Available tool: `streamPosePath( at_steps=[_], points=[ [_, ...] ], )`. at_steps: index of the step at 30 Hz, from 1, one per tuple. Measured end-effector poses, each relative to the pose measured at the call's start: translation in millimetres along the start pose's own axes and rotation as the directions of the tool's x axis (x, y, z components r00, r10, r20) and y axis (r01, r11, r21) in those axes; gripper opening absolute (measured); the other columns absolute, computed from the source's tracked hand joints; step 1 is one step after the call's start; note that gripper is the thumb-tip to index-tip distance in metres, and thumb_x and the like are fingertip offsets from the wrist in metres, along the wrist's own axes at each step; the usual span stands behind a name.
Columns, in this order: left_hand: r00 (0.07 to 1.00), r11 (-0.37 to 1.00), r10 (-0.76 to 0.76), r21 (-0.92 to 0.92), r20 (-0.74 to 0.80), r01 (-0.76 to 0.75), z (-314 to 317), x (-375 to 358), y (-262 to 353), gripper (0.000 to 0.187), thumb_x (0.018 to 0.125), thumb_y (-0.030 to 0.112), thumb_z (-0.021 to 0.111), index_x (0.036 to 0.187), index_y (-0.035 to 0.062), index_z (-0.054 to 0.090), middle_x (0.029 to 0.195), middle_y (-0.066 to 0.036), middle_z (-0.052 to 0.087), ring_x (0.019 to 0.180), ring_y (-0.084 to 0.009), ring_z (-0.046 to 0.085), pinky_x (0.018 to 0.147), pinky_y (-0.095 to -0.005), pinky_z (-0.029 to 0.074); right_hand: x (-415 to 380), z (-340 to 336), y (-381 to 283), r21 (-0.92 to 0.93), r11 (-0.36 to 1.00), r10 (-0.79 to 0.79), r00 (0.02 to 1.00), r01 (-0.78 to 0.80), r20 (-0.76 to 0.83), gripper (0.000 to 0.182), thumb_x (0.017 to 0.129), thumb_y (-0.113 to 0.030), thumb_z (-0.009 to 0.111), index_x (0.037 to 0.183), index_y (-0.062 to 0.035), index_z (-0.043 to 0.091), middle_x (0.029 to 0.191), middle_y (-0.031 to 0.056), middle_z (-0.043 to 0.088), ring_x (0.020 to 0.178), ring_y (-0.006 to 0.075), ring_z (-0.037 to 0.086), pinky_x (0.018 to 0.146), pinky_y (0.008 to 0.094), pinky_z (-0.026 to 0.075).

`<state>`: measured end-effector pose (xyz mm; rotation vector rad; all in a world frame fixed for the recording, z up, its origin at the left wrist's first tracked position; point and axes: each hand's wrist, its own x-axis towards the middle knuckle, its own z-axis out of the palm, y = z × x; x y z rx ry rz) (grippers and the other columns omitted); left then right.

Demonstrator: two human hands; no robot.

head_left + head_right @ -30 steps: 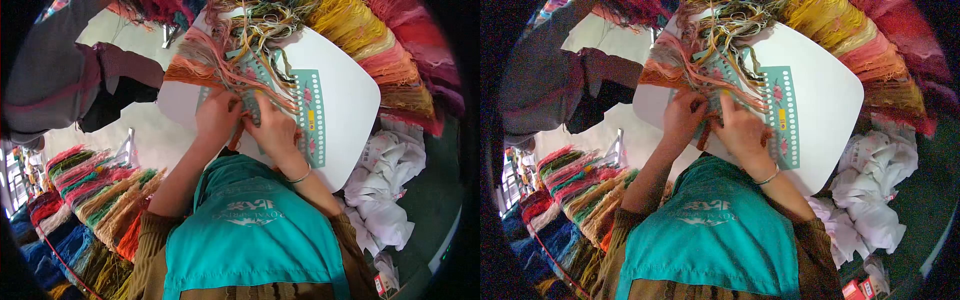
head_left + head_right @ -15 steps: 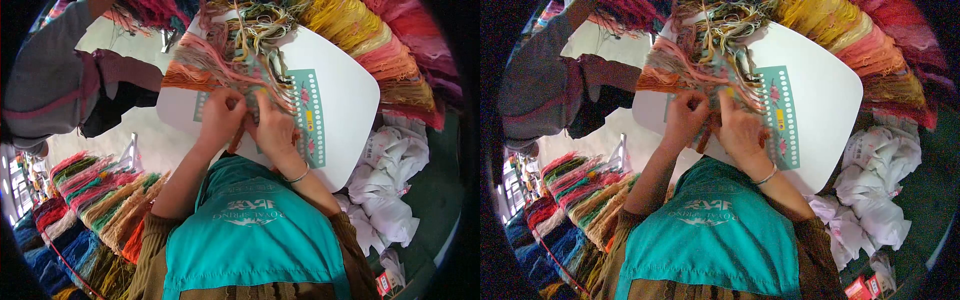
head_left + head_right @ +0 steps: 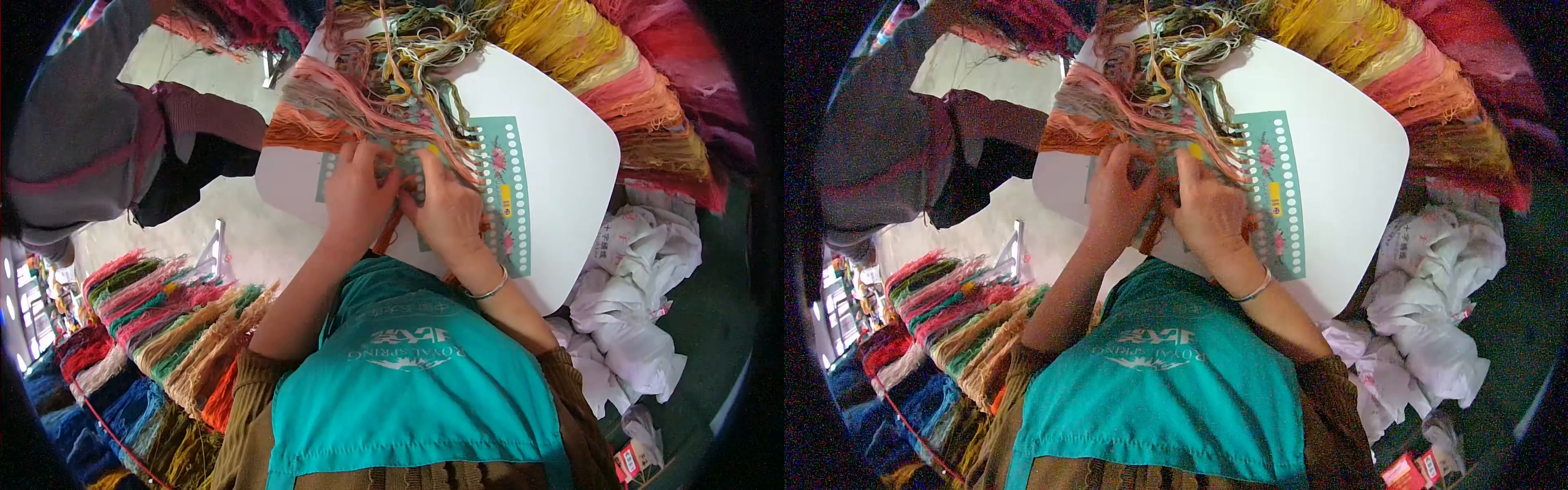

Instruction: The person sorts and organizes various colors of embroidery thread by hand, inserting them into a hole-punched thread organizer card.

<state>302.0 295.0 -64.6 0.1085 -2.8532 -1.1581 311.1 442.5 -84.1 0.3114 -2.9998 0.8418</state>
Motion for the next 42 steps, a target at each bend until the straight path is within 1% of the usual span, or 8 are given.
streamPosePath(
  at_steps=[11,24,26,32,35,38,40,42],
  points=[
    [0.991,0.993,-0.066,-0.110,-0.120,0.053,-1,2,-11,0.026,0.083,0.017,0.073,0.100,0.0030,0.061,0.098,-0.015,0.059,0.086,-0.0350,0.062,0.073,-0.0433,0.051,0,-1,-1,0.052,0.999,0.010,1.000,-0.008,-0.026,0.065,0.073,-0.028,0.081,0.129,-0.0134,0.051,0.090,0.0162,0.069,0.071,0.0329,0.068,0.058,0.0429,0.052],
    [0.991,0.972,0.123,0.209,-0.056,-0.108,2,6,-25,0.014,0.090,0.016,0.067,0.089,0.0032,0.061,0.082,-0.009,0.057,0.074,-0.0276,0.060,0.066,-0.0399,0.049,0,-1,-3,0.100,0.995,-0.023,0.999,0.027,-0.048,0.062,0.075,-0.030,0.080,0.128,-0.0113,0.053,0.092,0.0151,0.070,0.074,0.0326,0.069,0.062,0.0430,0.054],
    [0.971,0.728,-0.157,-0.643,0.178,0.236,-9,1,-28,0.017,0.095,0.021,0.061,0.087,0.0053,0.061,0.081,-0.004,0.060,0.061,-0.0149,0.055,0.054,-0.0309,0.044,0,-1,-1,0.067,0.996,-0.056,0.995,0.061,-0.078,0.061,0.078,-0.030,0.078,0.128,-0.0080,0.050,0.088,0.0122,0.071,0.070,0.0306,0.069,0.056,0.0425,0.053],
    [0.905,0.295,-0.358,-0.892,0.230,0.343,-141,-24,-44,0.022,0.101,0.026,0.056,0.085,0.0125,0.054,0.069,0.003,0.048,0.054,-0.0043,0.037,0.047,-0.0214,0.026,1,-8,-4,0.061,0.998,0.007,1.000,-0.007,-0.002,0.061,0.078,-0.032,0.079,0.127,-0.0080,0.054,0.082,0.0144,0.069,0.068,0.0325,0.068,0.058,0.0422,0.052],
    [0.849,0.795,-0.454,-0.553,-0.269,0.250,-230,-55,-79,0.022,0.102,0.026,0.054,0.084,0.0127,0.051,0.065,0.006,0.032,0.057,-0.0053,0.029,0.054,-0.0219,0.025,-1,-5,0,0.069,0.996,-0.050,0.997,0.054,-0.058,0.060,0.079,-0.032,0.078,0.128,-0.0080,0.053,0.079,0.0146,0.068,0.065,0.0327,0.067,0.057,0.0423,0.051],
    [0.640,0.938,-0.234,-0.343,-0.732,-0.049,-368,-111,-176,0.017,0.094,0.020,0.061,0.096,0.0039,0.064,0.087,0.000,0.058,0.073,-0.0117,0.051,0.062,-0.0261,0.041,0,-5,-1,0.073,0.996,-0.038,0.999,0.040,-0.039,0.059,0.079,-0.031,0.078,0.128,-0.0083,0.053,0.078,0.0148,0.068,0.066,0.0330,0.067,0.057,0.0424,0.050],
    [0.547,0.968,-0.010,0.129,-0.837,0.216,-477,-169,-210,0.016,0.091,0.019,0.063,0.092,0.0035,0.066,0.082,-0.002,0.061,0.066,-0.0134,0.053,0.063,-0.0301,0.046,0,-4,0,0.086,0.996,-0.025,0.999,0.026,-0.020,0.059,0.079,-0.031,0.078,0.128,-0.0091,0.053,0.077,0.0147,0.068,0.067,0.0327,0.067,0.057,0.0418,0.050],
    [0.695,0.110,0.361,0.769,-0.621,0.630,-577,-245,-225,0.015,0.089,0.018,0.066,0.088,0.0031,0.067,0.078,-0.005,0.063,0.059,-0.0150,0.055,0.063,-0.0342,0.052,1,-6,-2,0.085,0.996,-0.024,1.000,0.024,-0.011,0.058,0.079,-0.030,0.078,0.128,-0.0095,0.054,0.077,0.0146,0.068,0.067,0.0329,0.067,0.057,0.0420,0.050]
  ],
)
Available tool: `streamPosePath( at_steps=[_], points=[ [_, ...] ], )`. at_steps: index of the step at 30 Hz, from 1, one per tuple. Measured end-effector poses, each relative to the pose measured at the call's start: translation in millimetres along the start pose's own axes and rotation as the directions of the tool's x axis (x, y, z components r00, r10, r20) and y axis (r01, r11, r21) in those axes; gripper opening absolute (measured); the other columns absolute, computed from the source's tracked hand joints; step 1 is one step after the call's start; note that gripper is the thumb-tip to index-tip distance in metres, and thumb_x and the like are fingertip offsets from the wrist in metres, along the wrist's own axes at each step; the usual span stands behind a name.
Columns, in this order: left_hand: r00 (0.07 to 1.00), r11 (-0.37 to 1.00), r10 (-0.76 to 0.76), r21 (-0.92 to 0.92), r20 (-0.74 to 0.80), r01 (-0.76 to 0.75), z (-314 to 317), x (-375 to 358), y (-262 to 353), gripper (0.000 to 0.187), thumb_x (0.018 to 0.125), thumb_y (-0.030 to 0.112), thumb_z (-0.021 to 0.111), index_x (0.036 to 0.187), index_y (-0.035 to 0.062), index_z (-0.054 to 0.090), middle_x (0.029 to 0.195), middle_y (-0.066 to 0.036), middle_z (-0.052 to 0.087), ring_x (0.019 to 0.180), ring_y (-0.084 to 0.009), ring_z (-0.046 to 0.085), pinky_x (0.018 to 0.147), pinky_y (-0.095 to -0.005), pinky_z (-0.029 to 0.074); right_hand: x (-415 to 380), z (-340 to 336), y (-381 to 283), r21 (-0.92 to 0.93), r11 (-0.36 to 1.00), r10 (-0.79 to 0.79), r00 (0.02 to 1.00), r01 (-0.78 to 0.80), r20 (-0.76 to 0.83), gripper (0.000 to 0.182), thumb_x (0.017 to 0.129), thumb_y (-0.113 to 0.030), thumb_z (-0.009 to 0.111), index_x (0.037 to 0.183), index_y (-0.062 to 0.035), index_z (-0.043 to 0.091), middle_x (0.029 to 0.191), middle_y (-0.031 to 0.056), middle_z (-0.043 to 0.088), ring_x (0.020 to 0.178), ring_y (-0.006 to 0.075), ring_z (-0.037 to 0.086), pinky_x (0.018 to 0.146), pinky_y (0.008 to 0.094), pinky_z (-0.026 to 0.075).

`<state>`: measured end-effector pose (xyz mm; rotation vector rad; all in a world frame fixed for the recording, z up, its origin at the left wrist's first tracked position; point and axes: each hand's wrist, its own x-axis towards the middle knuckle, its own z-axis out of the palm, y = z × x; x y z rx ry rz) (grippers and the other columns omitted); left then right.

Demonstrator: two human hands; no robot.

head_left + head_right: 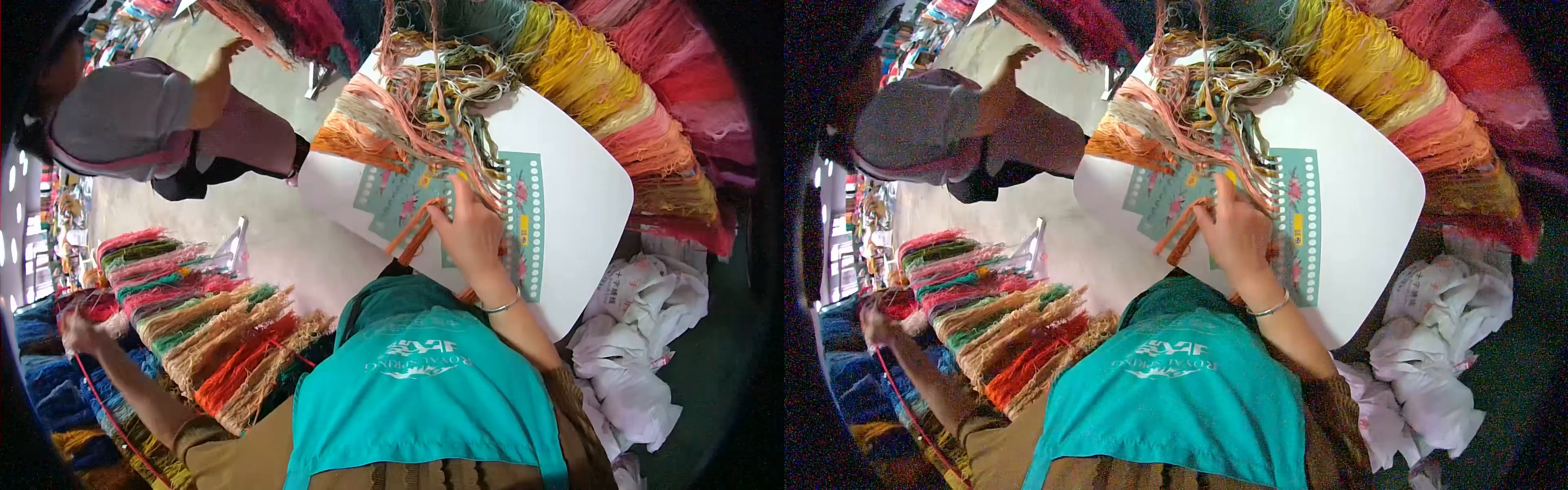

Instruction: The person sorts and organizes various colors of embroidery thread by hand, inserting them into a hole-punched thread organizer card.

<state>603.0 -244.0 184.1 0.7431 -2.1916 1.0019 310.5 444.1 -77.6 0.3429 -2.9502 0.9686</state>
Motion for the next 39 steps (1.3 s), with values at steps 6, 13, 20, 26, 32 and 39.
streamPosePath(
  at_steps=[6,13,20,26,32,39],
  points=[
    [0.956,0.839,0.043,-0.531,0.290,0.123,-72,-2,45,0.027,0.100,0.023,0.053,0.103,0.0003,0.066,0.091,-0.010,0.062,0.086,-0.0241,0.059,0.085,-0.0361,0.047,-1,-1,0,0.020,1.000,-0.003,1.000,0.002,0.013,0.056,0.081,-0.032,0.075,0.127,-0.0097,0.053,0.077,0.0117,0.068,0.068,0.0312,0.068,0.059,0.0434,0.052],
    [-0.042,0.692,0.720,-0.712,0.693,0.117,-214,-75,389,0.042,0.088,0.012,0.062,0.127,0.0064,0.051,0.097,-0.021,0.068,0.090,-0.0360,0.067,0.073,-0.0456,0.052,-9,-38,-48,0.605,0.760,-0.335,0.941,0.238,0.052,0.056,0.077,-0.022,0.077,0.126,-0.0025,0.057,0.118,0.0150,0.062,0.103,0.0291,0.064,0.089,0.0420,0.053],
    [0.137,0.018,0.988,-0.922,0.077,0.387,-266,-69,470,0.032,0.080,0.006,0.062,0.111,0.0061,0.057,0.102,-0.018,0.065,0.099,-0.0387,0.064,0.082,-0.0451,0.052,-12,-36,-79,0.939,0.271,-0.609,0.718,-0.212,0.338,0.102,0.073,-0.035,0.087,0.150,-0.0050,0.029,0.145,0.0151,0.044,0.135,0.0259,0.043,0.111,0.0400,0.036],
    [0.573,0.045,0.803,-0.975,0.165,0.218,-268,-66,494,0.033,0.078,-0.008,0.062,0.109,0.0025,0.058,0.095,-0.015,0.067,0.086,-0.0281,0.069,0.071,-0.0349,0.055,-20,-34,-59,0.895,0.333,-0.354,0.840,-0.298,0.411,0.082,0.076,-0.016,0.085,0.144,-0.0096,0.040,0.088,0.0022,0.067,0.074,0.0068,0.061,0.059,0.0241,0.047],
    [0.413,-0.024,0.830,-0.716,0.375,0.698,-252,-76,531,0.027,0.091,-0.003,0.060,0.117,0.0013,0.052,0.083,-0.008,0.067,0.077,-0.0126,0.066,0.070,-0.0280,0.054,-20,-42,-39,0.779,0.599,-0.171,0.921,-0.185,0.350,0.057,0.079,-0.011,0.080,0.128,-0.0040,0.052,0.076,0.0070,0.067,0.067,0.0118,0.067,0.057,0.0288,0.050],
    [0.376,-0.040,0.866,-0.704,0.330,0.709,-236,-82,563,0.028,0.095,0.002,0.059,0.122,0.0006,0.052,0.090,-0.008,0.068,0.077,-0.0112,0.064,0.066,-0.0258,0.051,-21,-35,-18,0.563,0.822,-0.108,0.994,0.091,-0.002,0.017,0.086,-0.003,0.066,0.102,-0.0021,0.065,0.074,0.0126,0.066,0.067,0.0173,0.070,0.059,0.0338,0.053]
  ],
)
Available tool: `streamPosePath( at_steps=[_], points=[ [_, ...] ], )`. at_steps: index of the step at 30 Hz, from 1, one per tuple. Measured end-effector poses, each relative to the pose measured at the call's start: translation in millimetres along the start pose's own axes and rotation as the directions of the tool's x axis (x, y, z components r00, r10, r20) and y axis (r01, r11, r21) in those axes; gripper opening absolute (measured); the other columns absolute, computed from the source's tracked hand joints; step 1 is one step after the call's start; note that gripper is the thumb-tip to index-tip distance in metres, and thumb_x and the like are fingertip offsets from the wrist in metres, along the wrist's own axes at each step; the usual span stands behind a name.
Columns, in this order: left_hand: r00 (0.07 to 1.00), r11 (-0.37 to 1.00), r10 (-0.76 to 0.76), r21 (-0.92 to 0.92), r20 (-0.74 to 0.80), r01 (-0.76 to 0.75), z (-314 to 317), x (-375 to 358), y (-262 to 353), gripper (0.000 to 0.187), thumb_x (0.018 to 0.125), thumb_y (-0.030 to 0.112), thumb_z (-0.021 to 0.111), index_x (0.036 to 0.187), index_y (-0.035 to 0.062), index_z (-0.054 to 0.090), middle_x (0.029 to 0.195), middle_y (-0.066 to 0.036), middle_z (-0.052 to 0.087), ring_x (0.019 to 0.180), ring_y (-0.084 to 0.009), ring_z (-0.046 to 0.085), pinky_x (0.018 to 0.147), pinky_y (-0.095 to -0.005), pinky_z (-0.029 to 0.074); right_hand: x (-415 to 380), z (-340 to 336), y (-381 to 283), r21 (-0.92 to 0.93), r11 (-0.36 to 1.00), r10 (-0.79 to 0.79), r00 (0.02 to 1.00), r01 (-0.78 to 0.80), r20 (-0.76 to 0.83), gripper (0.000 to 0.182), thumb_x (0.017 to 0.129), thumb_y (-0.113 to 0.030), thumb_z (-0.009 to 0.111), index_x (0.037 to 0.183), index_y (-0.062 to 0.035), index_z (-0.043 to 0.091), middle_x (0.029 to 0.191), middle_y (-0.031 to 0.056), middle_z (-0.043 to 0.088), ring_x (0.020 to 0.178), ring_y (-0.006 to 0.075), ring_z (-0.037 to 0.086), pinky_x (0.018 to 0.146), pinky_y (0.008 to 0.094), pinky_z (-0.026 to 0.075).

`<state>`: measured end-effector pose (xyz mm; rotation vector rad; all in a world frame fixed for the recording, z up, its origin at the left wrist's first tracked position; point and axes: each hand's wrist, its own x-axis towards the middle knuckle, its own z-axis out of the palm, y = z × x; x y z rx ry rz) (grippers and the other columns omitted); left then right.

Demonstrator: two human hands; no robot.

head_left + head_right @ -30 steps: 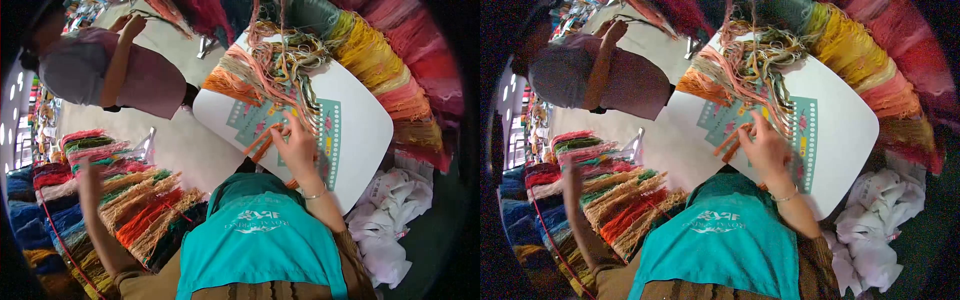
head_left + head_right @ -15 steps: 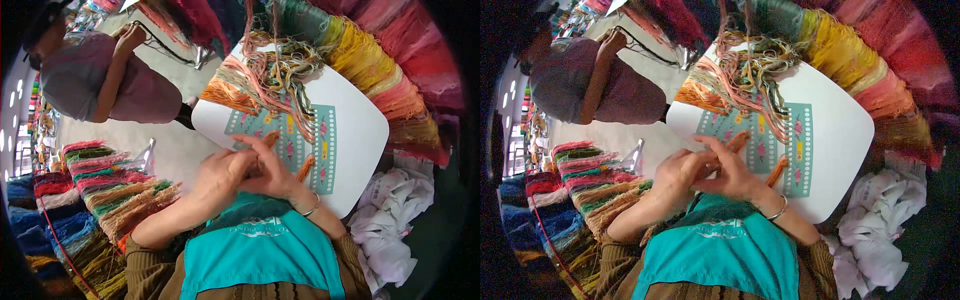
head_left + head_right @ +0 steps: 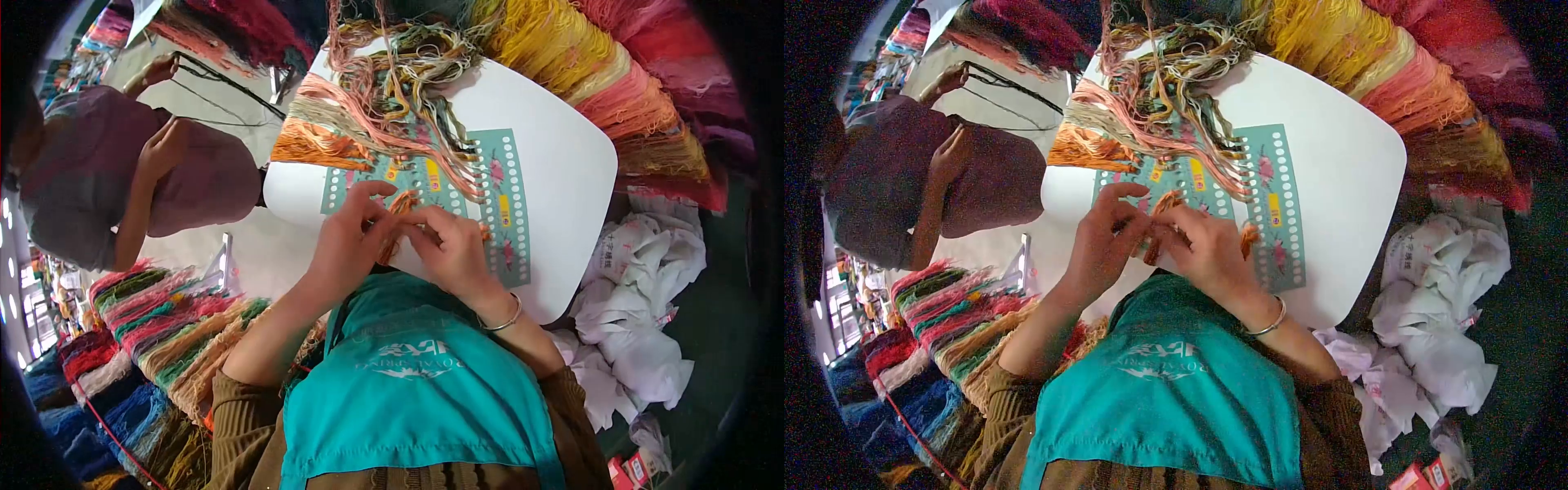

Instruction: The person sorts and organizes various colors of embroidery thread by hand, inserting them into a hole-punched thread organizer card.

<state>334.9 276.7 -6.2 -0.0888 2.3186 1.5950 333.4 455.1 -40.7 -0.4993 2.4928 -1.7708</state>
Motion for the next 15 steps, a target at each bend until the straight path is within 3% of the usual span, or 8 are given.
streamPosePath(
  at_steps=[4,6,8,10,12,15],
  points=[
    [0.998,0.998,0.016,-0.058,-0.053,-0.019,11,17,-19,0.030,0.098,0.007,0.056,0.126,-0.0007,0.052,0.097,-0.008,0.069,0.079,-0.0108,0.063,0.066,-0.0252,0.051,12,-7,9,0.029,0.988,0.156,0.986,-0.154,-0.065,0.007,0.086,-0.005,0.064,0.092,-0.0010,0.066,0.074,0.0153,0.065,0.066,0.0203,0.069,0.058,0.0332,0.051],
    [0.985,0.945,-0.175,-0.280,0.007,0.170,13,24,-24,0.033,0.100,0.014,0.054,0.130,-0.0009,0.053,0.103,-0.009,0.069,0.080,-0.0103,0.063,0.066,-0.0245,0.051,26,-11,26,-0.064,0.920,0.376,0.917,-0.387,-0.137,0.008,0.086,-0.006,0.064,0.090,-0.0003,0.066,0.074,0.0170,0.065,0.065,0.0215,0.068,0.056,0.0318,0.048],
    [0.979,0.916,-0.201,-0.348,0.038,0.202,19,28,-28,0.034,0.101,0.016,0.052,0.131,-0.0010,0.053,0.103,-0.009,0.068,0.080,-0.0099,0.062,0.065,-0.0246,0.051,30,-4,42,0.006,0.941,0.334,0.927,-0.338,-0.173,0.009,0.085,-0.009,0.067,0.088,-0.0004,0.065,0.070,0.0160,0.064,0.059,0.0197,0.064,0.054,0.0311,0.047],
    [0.972,0.880,-0.224,-0.414,0.071,0.233,22,35,-33,0.035,0.102,0.018,0.051,0.132,-0.0011,0.053,0.103,-0.009,0.068,0.080,-0.0095,0.062,0.064,-0.0248,0.051,30,1,50,-0.035,0.969,0.233,0.953,-0.245,-0.196,0.007,0.087,-0.007,0.067,0.086,-0.0001,0.066,0.064,-0.0002,0.054,0.057,0.0025,0.044,0.050,0.0242,0.036],
    [0.979,0.923,-0.187,-0.326,0.081,0.203,23,44,-39,0.030,0.101,0.012,0.051,0.125,-0.0043,0.055,0.087,-0.008,0.067,0.068,-0.0115,0.062,0.055,-0.0268,0.050,30,2,52,-0.011,0.969,0.241,0.950,-0.248,-0.197,0.007,0.086,-0.006,0.067,0.086,0.0000,0.066,0.065,-0.0012,0.054,0.058,0.0020,0.042,0.050,0.0235,0.035],
    [0.994,0.957,-0.109,-0.269,0.008,0.107,30,50,-43,0.027,0.100,0.010,0.052,0.121,-0.0055,0.055,0.083,-0.008,0.065,0.062,-0.0114,0.061,0.053,-0.0270,0.049,30,3,51,0.023,0.966,0.256,0.948,-0.256,-0.190,0.006,0.085,-0.005,0.068,0.087,-0.0001,0.066,0.066,-0.0037,0.052,0.059,0.0011,0.040,0.051,0.0222,0.033]
  ],
)
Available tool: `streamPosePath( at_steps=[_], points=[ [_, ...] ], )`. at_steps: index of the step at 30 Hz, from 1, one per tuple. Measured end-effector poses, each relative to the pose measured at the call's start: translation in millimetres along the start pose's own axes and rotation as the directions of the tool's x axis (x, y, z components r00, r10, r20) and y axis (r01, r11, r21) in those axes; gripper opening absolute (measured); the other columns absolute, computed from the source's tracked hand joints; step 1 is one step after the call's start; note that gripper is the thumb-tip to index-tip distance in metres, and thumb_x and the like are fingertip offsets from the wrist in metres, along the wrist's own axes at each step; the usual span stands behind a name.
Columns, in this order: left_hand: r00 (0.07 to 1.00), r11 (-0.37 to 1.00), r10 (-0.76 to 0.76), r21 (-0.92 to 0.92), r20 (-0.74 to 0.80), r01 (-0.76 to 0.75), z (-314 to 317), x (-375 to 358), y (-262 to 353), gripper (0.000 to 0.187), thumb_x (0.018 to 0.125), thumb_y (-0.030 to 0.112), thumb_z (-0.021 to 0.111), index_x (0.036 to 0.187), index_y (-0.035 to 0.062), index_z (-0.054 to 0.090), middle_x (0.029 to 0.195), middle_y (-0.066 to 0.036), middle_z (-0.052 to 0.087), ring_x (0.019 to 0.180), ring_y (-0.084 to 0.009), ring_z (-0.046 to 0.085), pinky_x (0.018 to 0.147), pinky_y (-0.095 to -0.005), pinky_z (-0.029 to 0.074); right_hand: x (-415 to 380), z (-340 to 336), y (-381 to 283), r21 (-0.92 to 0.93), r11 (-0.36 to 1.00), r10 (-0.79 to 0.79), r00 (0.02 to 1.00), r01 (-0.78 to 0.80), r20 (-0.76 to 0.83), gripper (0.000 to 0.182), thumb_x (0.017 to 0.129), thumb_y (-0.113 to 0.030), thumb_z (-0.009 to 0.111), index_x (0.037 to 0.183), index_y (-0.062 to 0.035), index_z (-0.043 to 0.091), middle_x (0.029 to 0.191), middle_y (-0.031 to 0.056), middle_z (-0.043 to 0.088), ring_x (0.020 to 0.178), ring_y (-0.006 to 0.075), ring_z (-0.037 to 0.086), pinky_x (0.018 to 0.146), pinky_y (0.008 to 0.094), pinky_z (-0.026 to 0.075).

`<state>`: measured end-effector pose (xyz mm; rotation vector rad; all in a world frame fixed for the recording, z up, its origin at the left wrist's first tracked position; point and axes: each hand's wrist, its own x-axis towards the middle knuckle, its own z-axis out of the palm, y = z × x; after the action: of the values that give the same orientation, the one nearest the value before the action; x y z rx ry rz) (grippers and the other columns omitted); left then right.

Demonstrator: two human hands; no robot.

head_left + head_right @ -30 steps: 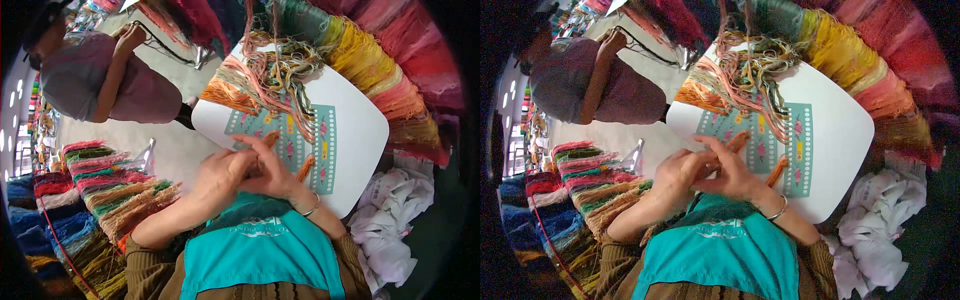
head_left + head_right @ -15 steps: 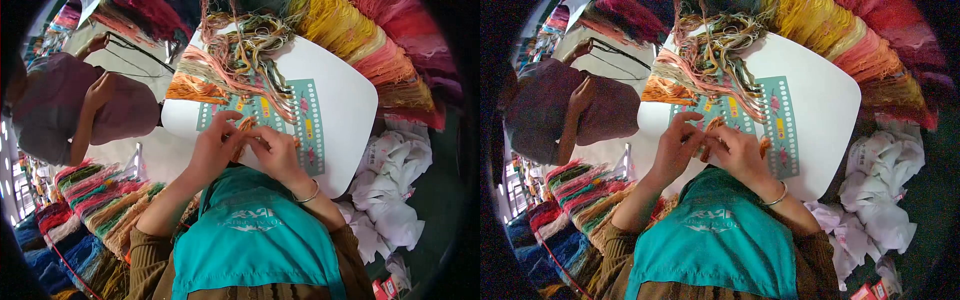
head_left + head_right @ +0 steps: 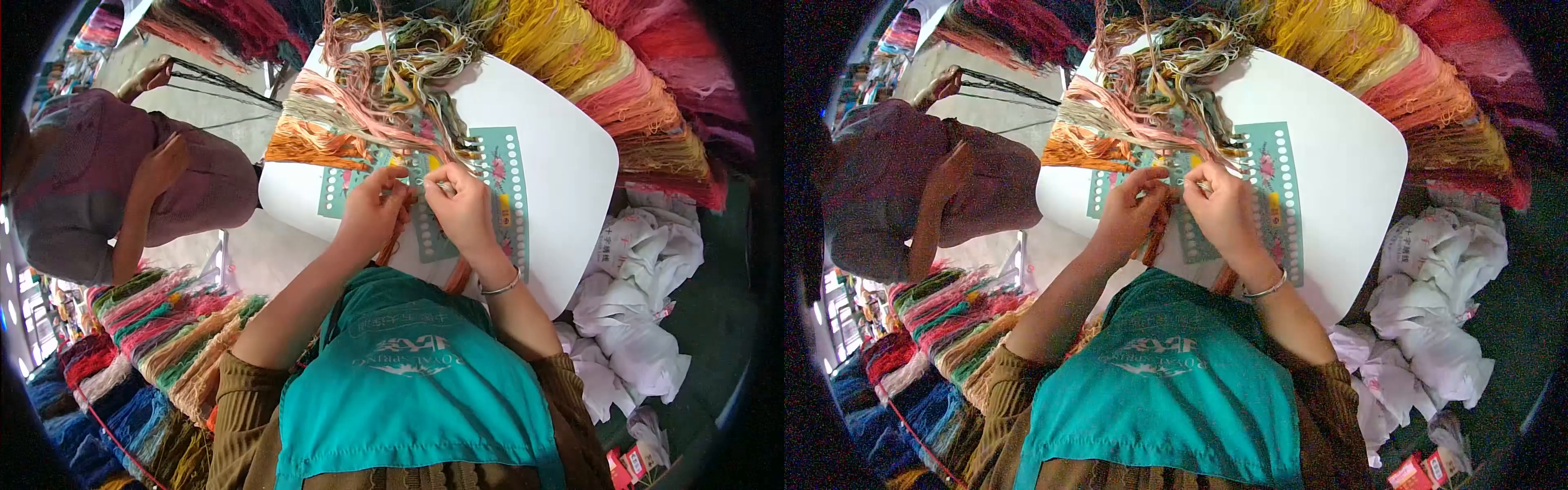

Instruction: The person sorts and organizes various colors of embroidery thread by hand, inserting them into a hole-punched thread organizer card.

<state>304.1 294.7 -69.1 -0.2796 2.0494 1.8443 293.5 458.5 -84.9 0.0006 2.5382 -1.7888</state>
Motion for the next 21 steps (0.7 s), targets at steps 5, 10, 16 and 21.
streamPosePath(
  at_steps=[5,10,16,21],
  points=[
    [0.999,0.999,-0.045,-0.027,0.005,0.045,0,7,4,0.018,0.099,0.009,0.055,0.110,-0.0048,0.057,0.076,-0.009,0.064,0.056,-0.0119,0.059,0.049,-0.0269,0.048,0,0,1,0.013,1.000,0.018,0.999,-0.019,0.027,0.005,0.084,-0.005,0.068,0.086,-0.0011,0.066,0.062,0.0028,0.059,0.055,0.0040,0.049,0.049,0.0255,0.039],
    [0.988,0.975,-0.144,-0.164,0.057,0.152,0,16,4,0.013,0.098,0.008,0.054,0.105,-0.0028,0.059,0.070,-0.009,0.063,0.054,-0.0126,0.060,0.046,-0.0260,0.047,0,2,3,0.066,0.998,-0.017,1.000,0.017,0.001,0.005,0.086,-0.005,0.068,0.086,-0.0013,0.066,0.060,0.0004,0.056,0.055,0.0027,0.046,0.048,0.0248,0.037],
    [0.953,0.877,0.298,0.409,-0.055,-0.250,-11,20,-17,0.019,0.093,0.013,0.061,0.094,-0.0051,0.062,0.069,-0.007,0.064,0.062,-0.0145,0.065,0.054,-0.0295,0.049,1,1,-7,-0.051,0.998,0.052,0.996,-0.049,0.068,0.010,0.084,-0.008,0.071,0.090,-0.0030,0.065,0.058,0.0060,0.059,0.049,0.0100,0.051,0.048,0.0289,0.040],
    [0.997,0.997,0.007,0.081,-0.080,-0.001,-19,5,-12,0.010,0.094,0.009,0.062,0.094,-0.0017,0.063,0.081,-0.001,0.064,0.072,-0.0080,0.059,0.065,-0.0251,0.049,3,4,-12,-0.104,0.994,0.061,0.987,-0.046,0.147,0.013,0.088,-0.010,0.069,0.096,-0.0013,0.063,0.055,0.0009,0.054,0.051,0.0047,0.045,0.048,0.0259,0.036]
  ],
)
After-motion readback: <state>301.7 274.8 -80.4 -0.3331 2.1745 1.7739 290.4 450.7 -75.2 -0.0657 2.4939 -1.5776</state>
